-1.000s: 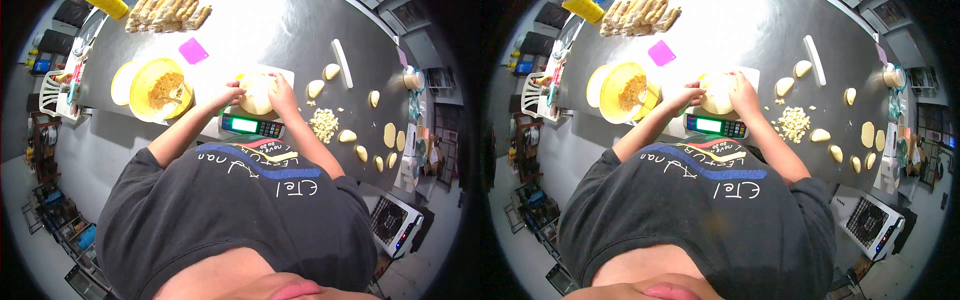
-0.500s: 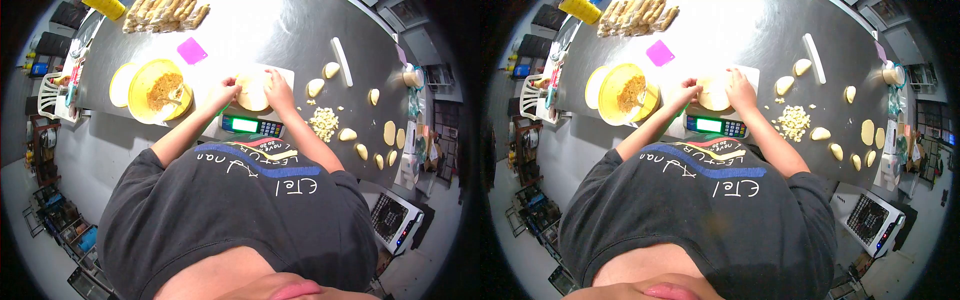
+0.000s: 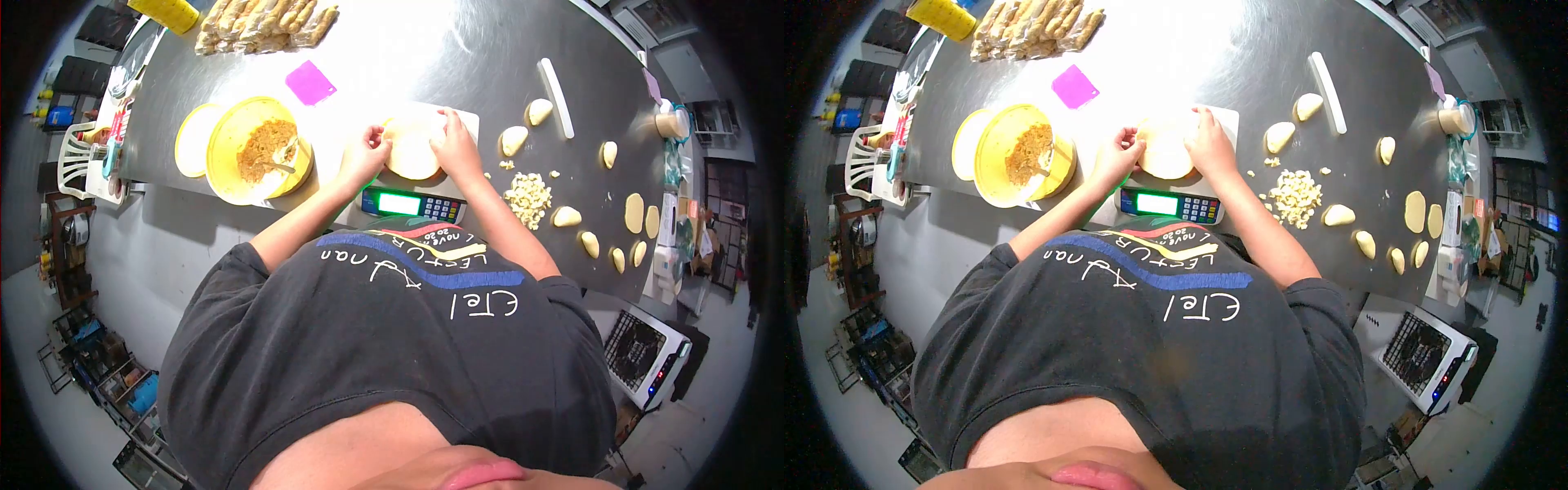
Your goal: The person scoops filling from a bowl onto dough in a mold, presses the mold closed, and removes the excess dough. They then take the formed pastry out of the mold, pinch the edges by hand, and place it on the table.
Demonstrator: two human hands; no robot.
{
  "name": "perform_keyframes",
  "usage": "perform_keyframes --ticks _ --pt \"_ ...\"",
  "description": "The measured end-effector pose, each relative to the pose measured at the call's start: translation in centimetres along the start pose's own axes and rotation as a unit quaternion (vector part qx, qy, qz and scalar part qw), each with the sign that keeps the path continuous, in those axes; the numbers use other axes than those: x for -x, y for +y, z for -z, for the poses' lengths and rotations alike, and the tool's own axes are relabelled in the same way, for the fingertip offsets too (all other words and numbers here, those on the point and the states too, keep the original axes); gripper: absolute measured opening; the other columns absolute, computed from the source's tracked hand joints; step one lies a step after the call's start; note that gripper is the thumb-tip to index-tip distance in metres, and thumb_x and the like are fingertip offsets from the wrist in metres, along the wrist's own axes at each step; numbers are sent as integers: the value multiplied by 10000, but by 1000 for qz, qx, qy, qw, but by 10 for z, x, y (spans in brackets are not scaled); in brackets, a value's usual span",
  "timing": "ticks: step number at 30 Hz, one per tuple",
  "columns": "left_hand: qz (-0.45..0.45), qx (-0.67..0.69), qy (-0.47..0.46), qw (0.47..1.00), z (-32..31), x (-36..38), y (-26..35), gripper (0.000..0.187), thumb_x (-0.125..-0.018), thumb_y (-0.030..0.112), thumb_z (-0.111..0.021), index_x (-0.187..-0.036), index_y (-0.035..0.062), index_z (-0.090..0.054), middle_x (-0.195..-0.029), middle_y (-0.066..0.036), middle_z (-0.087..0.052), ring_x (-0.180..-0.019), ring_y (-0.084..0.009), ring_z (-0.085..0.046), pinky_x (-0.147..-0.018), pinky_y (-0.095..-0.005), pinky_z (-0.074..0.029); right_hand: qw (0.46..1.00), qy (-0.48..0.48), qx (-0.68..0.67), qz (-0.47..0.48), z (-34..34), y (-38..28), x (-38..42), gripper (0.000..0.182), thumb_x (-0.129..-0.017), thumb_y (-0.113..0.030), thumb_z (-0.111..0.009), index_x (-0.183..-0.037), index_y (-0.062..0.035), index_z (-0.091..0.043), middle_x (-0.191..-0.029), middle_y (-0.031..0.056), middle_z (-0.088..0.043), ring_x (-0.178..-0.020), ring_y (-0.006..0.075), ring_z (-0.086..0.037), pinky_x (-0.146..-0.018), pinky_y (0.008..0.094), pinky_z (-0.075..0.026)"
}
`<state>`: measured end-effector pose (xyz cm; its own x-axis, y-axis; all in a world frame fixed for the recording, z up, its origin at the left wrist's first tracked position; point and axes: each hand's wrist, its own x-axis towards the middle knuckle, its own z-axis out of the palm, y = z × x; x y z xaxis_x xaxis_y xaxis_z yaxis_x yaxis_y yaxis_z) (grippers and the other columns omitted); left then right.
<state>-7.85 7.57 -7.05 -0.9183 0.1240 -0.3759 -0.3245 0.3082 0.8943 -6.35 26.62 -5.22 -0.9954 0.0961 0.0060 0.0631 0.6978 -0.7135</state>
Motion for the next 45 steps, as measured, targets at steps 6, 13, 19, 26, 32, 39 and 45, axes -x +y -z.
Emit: perform_keyframes --ticks 6,13,19,26,32,39,45 --pt "-24 -36 6 999 1 -1 -1 334 -847 176 -602 -1128 9 -529 -874 -71 -557 -761 -139 -594 -542 -253 -538 999 18 -6 26 -2 7 -1 492 -743 -109 -561 -1215 -66 -430 -888 163 -545 -859 317 -568 -794 403 -462" --pt "-133 -118 107 978 1 8 -5 571 -803 205 -662 -1273 26 -392 -1003 -116 -497 -791 -169 -557 -645 -325 -512 998 -65 -21 -12 27 4 -11 562 -749 -103 -558 -1286 -88 -393 -923 160 -533 -838 318 -564 -797 385 -476" --pt "-355 -375 20 856 9 41 12 564 -819 365 -608 -1230 3 -474 -1271 -146 -467 -1185 -308 -441 -1003 -453 -325 958 -28 171 229 49 23 14 465 -737 5 -466 -1170 -125 -574 -1241 49 -534 -1067 305 -487 -973 406 -367" --pt "-386 -542 34 745 -8 50 -6 671 -874 560 -415 -1265 20 -480 -1323 -112 -462 -1312 -224 -337 -1083 -561 -90 951 -100 214 200 20 11 60 519 -733 -9 -487 -1229 -150 -547 -1292 6 -520 -1066 325 -492 -963 440 -372" --pt "-358 -576 59 733 -14 53 7 639 -873 563 -409 -1207 31 -530 -1283 -110 -492 -1307 -237 -344 -1054 -615 -78 953 -123 193 197 26 5 55 499 -744 -23 -493 -1225 -143 -546 -1279 24 -528 -1089 312 -498 -962 439 -375" --pt "-242 -597 55 763 -28 68 19 655 -869 579 -406 -1294 84 -454 -1298 -116 -485 -1318 -251 -330 -1052 -624 -88 947 -138 165 238 27 15 47 488 -747 -37 -473 -1224 -120 -539 -1272 62 -527 -1108 326 -488 -972 443 -375" --pt "-190 -509 68 837 -33 78 8 689 -887 534 -424 -1406 106 -275 -1398 -125 -389 -1364 -278 -240 -1076 -594 -99 938 -164 161 261 26 26 39 488 -755 -75 -493 -1241 -108 -524 -1285 70 -515 -1177 325 -461 -991 453 -366"
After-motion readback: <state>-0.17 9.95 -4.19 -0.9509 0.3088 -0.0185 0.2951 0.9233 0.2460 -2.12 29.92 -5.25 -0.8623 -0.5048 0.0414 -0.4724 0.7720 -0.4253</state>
